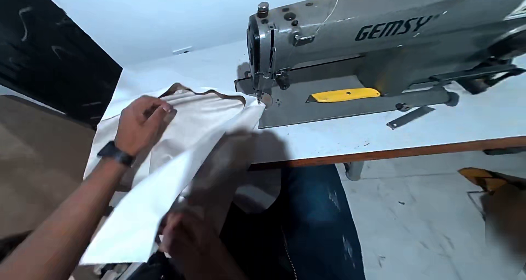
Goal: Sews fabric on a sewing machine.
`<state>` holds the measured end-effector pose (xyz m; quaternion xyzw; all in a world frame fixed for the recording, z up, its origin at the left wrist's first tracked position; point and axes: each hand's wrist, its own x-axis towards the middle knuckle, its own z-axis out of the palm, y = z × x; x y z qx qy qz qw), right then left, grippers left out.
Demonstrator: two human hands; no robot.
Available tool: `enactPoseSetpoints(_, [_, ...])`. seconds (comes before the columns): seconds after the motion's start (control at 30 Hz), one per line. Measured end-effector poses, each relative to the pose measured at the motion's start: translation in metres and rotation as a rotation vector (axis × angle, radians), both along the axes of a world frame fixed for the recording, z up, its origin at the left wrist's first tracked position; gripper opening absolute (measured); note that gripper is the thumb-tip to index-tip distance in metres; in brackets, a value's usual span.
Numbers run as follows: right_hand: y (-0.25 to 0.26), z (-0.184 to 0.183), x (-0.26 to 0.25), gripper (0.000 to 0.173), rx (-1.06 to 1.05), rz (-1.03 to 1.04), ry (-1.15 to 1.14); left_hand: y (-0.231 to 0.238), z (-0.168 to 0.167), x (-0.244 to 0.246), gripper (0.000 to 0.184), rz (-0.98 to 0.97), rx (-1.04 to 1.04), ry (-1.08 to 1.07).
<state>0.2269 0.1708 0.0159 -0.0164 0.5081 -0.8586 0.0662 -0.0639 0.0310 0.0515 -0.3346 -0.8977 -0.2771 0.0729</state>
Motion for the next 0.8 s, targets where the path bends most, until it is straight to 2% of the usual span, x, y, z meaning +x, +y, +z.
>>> enactPoseSetpoints(0.07, [0.026,-0.043,0.016,0.026,0.350,0.026,-0.191,0.018,0.004,0.049,0.034,-0.072,-0.010,-0.051])
enactPoseSetpoints(0.17, [0.073,-0.073,0.020,0.028,0.359,-0.362,-0.365,0.028,-0.018,0.077,0.040,-0.160,-0.102,0.015])
enactPoseSetpoints(0.2, [0.081,-0.078,0.016,0.036,0.336,-0.426,-0.380,0.025,-0.024,0.070,0.042,-0.130,-0.066,-0.008])
enactPoseSetpoints(0.27, [0.077,-0.088,0.000,0.055,0.294,-0.396,-0.393,0.016,-0.030,0.038,0.046,-0.022,0.019,-0.086])
enactPoseSetpoints(0.3, [0.069,-0.091,-0.005,0.052,0.282,-0.370,-0.385,0.012,-0.032,0.022,0.050,0.006,0.031,-0.108])
enactPoseSetpoints(0.33, [0.060,-0.089,-0.009,0.039,0.259,-0.373,-0.361,0.009,-0.032,0.011,0.054,0.004,0.006,-0.105])
enactPoseSetpoints(0.4, [0.055,-0.070,0.003,0.026,0.212,-0.376,-0.279,0.005,-0.032,0.013,0.061,-0.032,-0.142,-0.041])
enactPoseSetpoints(0.5, [0.092,-0.018,0.045,0.014,0.188,-0.465,-0.134,-0.002,-0.031,0.040,0.070,-0.020,-0.315,-0.008])
enactPoseSetpoints(0.57, [0.126,-0.006,0.063,0.015,0.192,-0.481,-0.138,-0.016,-0.041,0.054,0.075,0.007,-0.359,-0.018])
enactPoseSetpoints(0.63, [0.139,-0.025,0.070,0.017,0.239,-0.398,-0.235,-0.031,-0.049,0.044,0.082,0.034,-0.404,-0.004])
enactPoseSetpoints(0.7, [0.134,-0.055,0.070,0.023,0.256,-0.314,-0.411,-0.044,-0.047,0.015,0.082,0.113,-0.406,-0.008])
enactPoseSetpoints(0.77, [0.124,-0.070,0.068,0.026,0.270,-0.305,-0.496,-0.044,-0.029,-0.004,0.068,0.204,-0.359,0.011])
enactPoseSetpoints(0.8, [0.123,-0.072,0.065,0.026,0.282,-0.299,-0.499,-0.031,-0.014,-0.002,0.055,0.232,-0.314,0.052])
